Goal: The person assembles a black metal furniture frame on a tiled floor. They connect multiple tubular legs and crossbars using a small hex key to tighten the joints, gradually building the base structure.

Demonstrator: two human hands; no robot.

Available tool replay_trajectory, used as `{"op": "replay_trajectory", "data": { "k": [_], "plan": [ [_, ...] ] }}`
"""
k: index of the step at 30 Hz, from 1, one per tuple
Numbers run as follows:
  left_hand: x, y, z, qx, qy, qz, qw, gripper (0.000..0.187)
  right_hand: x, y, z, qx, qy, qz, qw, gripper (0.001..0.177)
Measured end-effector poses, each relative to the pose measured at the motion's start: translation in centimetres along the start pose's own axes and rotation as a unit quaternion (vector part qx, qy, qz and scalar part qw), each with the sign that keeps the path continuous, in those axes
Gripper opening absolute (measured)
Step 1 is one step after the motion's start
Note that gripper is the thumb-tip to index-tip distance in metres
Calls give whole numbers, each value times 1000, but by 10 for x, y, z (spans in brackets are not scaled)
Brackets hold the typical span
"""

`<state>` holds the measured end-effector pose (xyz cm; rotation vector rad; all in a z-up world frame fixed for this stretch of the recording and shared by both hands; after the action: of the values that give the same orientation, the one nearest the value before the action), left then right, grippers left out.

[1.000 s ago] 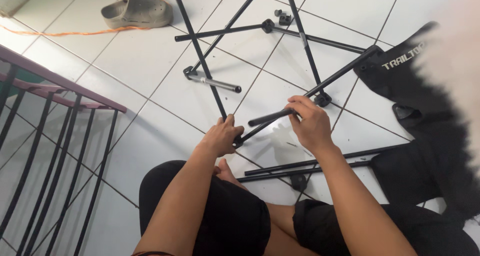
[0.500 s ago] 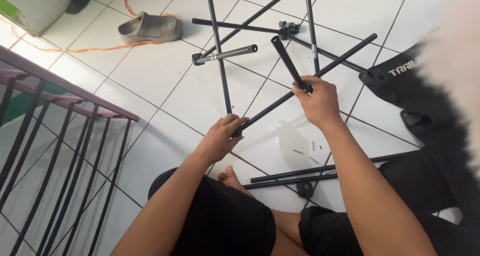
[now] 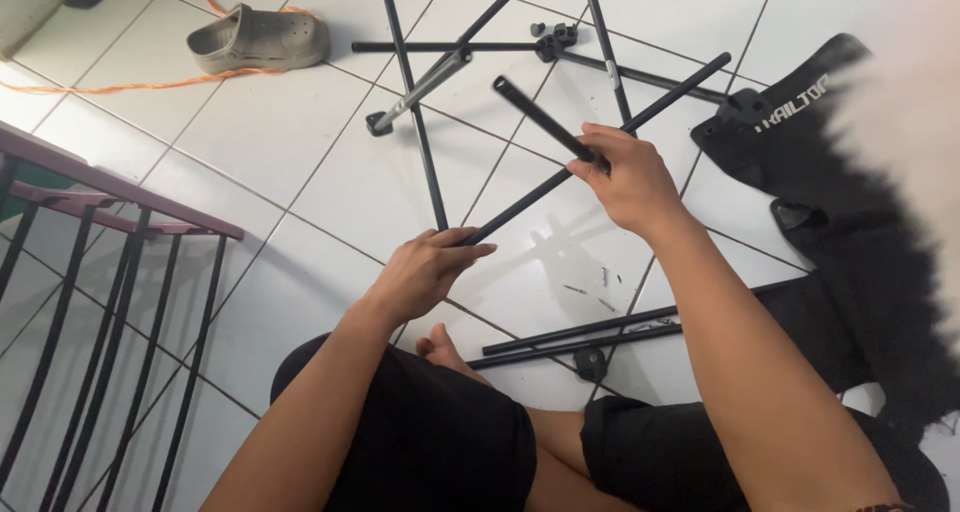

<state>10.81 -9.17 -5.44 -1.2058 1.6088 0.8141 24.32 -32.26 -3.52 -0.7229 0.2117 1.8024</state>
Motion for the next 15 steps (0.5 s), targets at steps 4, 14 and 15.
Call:
{"op": "replay_trajectory", "data": {
  "k": [4,14,15],
  "plan": [
    [-8,-1,-3,21,30,-30,999,30,-2,0,9,68,79,25,994,36],
    [-13,-4,4,-50,98,34,993,29,-7,27,-1,-8,118,-70,991,29],
    [-12,-5,4,-52,105,33,993,29,-8,38,-10,19,106,-94,990,27]
  ]
}}
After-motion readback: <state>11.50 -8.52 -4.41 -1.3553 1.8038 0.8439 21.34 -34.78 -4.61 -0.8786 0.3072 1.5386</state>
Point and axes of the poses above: each hand's wrist, its own y-axis away from the middle knuckle, its own x-axis out of the palm, z = x × y, the point moved 6 cm from there along -y, towards the middle knuckle, and after that the axes turned 7 degrees about -y, right-handed, at the moved point
